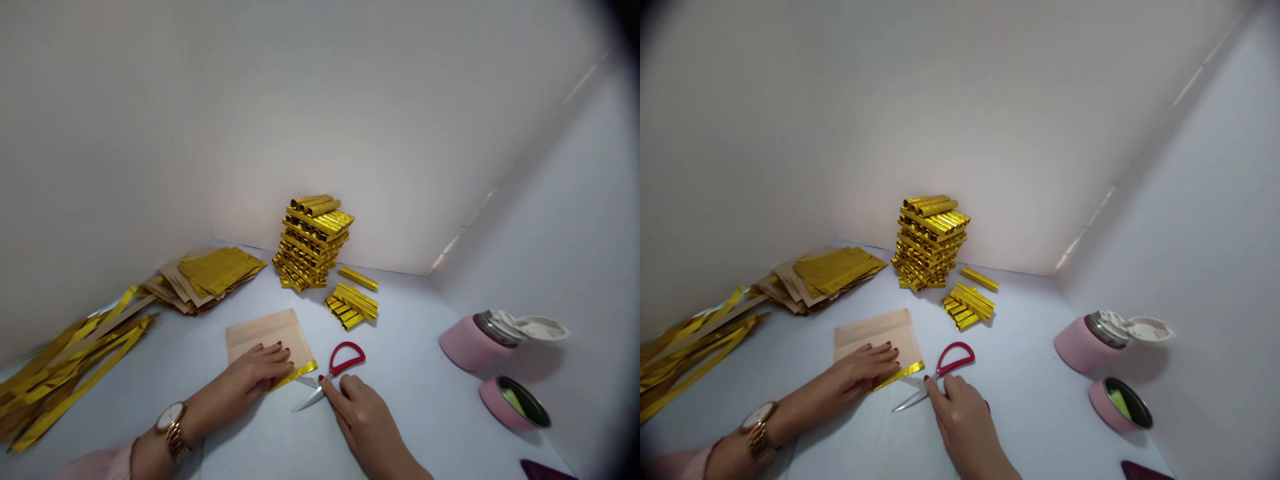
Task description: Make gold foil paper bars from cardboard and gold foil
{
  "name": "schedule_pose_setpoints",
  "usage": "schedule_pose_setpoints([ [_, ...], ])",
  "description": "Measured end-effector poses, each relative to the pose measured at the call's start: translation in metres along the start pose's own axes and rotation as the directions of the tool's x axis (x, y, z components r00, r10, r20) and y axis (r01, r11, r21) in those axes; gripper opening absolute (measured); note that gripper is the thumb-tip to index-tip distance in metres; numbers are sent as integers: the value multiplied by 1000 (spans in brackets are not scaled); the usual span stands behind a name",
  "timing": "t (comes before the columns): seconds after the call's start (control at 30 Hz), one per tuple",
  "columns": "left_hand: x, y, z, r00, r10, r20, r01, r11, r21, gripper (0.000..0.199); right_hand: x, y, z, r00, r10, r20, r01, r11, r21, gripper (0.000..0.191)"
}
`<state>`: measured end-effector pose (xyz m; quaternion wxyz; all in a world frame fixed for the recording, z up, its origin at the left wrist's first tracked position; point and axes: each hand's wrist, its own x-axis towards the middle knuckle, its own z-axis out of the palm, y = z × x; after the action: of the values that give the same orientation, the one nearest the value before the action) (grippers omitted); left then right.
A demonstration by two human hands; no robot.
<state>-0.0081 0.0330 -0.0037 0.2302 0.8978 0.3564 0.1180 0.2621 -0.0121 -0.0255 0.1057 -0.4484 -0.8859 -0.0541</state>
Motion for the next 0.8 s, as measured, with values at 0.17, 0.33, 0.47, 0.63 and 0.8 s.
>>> schedule_pose_setpoints([
  [0.17, -5, -4, 1, 1000, 9, -7, -9, 999, 39, 45, 0, 1, 1, 1000, -8, -6, 8, 1000, -13, 42],
  [0.33, -6, -1, 5, 999, 34, -9, -33, 996, 82, 58, 5, -4, -3, 1000, -3, -11, 3, 1000, -12, 40],
  [0.47, -7, 2, 5, 999, 45, -15, -43, 991, 124, 58, 11, -8, -2, 1000, -21, -23, 20, 999, -36, 39],
  [0.63, -6, 2, 5, 999, 47, -4, -45, 981, 190, 61, 11, -9, 0, 998, -46, -38, 44, 998, -49, 40],
  [0.8, -7, 5, 4, 999, 35, -8, -33, 981, 189, 60, 5, -5, -2, 994, -83, -70, 81, 996, -26, 38],
])
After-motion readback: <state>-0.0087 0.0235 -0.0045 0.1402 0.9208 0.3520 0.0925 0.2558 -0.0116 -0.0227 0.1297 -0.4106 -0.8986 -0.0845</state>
